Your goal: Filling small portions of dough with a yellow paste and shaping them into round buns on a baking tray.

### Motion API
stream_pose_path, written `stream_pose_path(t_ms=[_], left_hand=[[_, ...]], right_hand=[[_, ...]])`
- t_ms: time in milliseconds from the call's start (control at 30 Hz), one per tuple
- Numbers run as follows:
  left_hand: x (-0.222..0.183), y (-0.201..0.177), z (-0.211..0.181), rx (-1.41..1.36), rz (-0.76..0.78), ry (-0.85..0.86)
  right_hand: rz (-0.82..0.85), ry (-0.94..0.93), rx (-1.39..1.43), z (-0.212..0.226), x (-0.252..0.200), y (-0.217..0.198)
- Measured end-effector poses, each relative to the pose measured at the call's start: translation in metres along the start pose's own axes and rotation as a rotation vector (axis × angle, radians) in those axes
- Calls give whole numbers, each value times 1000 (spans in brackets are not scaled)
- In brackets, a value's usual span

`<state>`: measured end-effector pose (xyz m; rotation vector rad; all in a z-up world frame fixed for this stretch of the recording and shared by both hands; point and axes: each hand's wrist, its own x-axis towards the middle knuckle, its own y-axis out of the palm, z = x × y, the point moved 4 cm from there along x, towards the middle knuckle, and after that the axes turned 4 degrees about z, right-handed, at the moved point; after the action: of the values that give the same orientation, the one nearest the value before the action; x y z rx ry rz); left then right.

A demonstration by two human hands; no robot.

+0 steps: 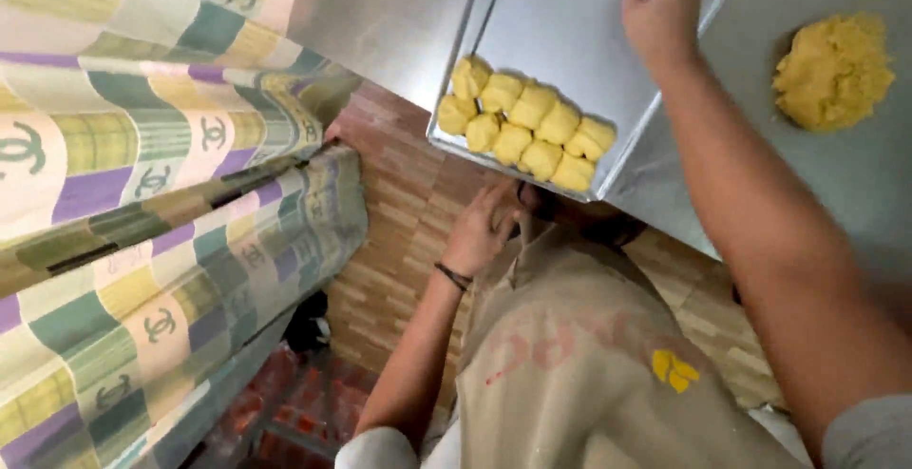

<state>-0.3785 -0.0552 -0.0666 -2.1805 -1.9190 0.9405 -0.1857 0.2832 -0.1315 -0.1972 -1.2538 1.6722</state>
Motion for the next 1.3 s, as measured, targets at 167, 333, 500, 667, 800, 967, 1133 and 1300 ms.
stream_pose_path(t_ms=[167, 333, 500, 667, 800, 967, 1133, 1300], left_hand=[[-17, 0, 41, 35, -55, -62], [13, 2, 17, -3, -15, -77], [61, 16, -30, -153, -117, 99], [90, 87, -52, -853, -107, -49], [110, 148, -106, -1531, 13, -61], [111, 178, -148, -1213, -1, 9], [117, 202, -189, -812, 54, 53], [118, 227, -174, -818, -145, -68]], right_hand=[[204, 379, 182, 19, -127, 14], [591, 783, 409, 97, -171, 4], [518, 810, 496, 93, -164, -23], [176, 834, 1346, 84, -187, -62], [296, 664, 1207, 73, -179, -115], [332, 655, 1199, 38, -192, -170], [310, 645, 994, -5, -205, -195], [219, 591, 794, -70, -212, -196]])
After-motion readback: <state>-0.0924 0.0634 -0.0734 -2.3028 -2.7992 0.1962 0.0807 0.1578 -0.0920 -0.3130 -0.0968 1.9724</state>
